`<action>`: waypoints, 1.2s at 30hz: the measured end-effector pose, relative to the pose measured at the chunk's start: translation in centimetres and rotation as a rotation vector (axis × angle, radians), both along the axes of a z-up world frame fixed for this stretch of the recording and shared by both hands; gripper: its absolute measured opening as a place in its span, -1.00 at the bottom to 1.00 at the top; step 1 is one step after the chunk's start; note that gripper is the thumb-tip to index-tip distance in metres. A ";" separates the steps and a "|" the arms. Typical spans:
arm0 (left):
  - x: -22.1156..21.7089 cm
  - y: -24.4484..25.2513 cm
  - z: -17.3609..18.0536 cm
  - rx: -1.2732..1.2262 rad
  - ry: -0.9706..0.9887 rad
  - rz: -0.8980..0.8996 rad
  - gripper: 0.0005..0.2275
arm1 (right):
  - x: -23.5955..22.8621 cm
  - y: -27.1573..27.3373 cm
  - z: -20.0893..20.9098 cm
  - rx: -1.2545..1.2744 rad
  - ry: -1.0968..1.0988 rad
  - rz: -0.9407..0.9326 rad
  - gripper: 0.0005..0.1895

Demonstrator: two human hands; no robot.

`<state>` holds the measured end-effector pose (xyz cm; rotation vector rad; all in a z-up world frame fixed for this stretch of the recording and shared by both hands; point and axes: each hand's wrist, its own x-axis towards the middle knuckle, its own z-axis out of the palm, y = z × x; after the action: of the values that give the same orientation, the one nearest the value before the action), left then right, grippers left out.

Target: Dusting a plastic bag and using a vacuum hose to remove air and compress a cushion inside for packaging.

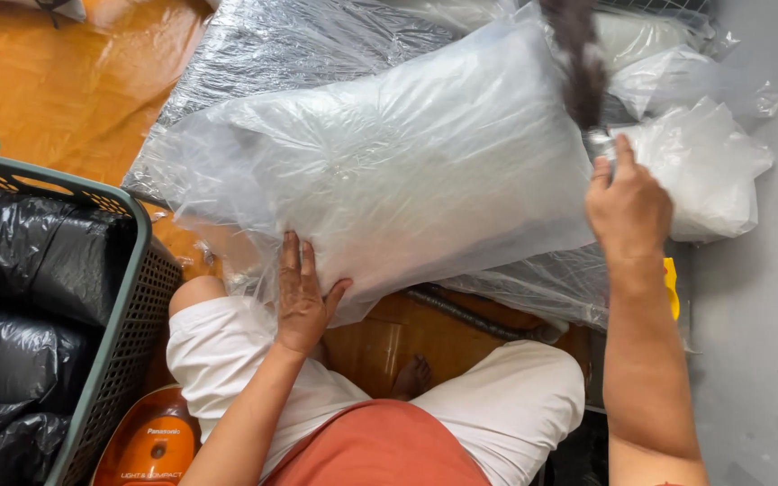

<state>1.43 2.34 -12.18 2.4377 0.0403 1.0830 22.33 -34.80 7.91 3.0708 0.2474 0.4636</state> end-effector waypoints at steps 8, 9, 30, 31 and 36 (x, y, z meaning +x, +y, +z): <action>-0.4 0.0 0.1 0.001 0.028 0.007 -0.21 | -14.8 8.6 -1.3 0.363 0.205 0.540 -0.50; -0.6 0.1 0.0 -0.013 0.024 -0.007 -0.20 | -14.9 8.2 -1.7 0.455 0.213 0.471 -0.50; -3.2 -0.3 2.0 -0.029 0.059 0.004 0.14 | -15.0 -1.6 -14.2 0.581 -0.235 0.186 -0.59; -3.7 -0.5 1.9 -0.032 0.062 -0.003 0.14 | -16.4 -0.4 -15.2 0.577 -0.234 0.178 -0.59; -5.4 -0.2 -0.1 0.148 0.084 0.142 0.12 | -16.9 -0.8 -21.4 0.439 -0.221 0.385 -0.52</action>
<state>-4.00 2.16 -12.25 2.6460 0.1680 1.0777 5.41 -35.56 -13.46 3.3429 0.8408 0.9858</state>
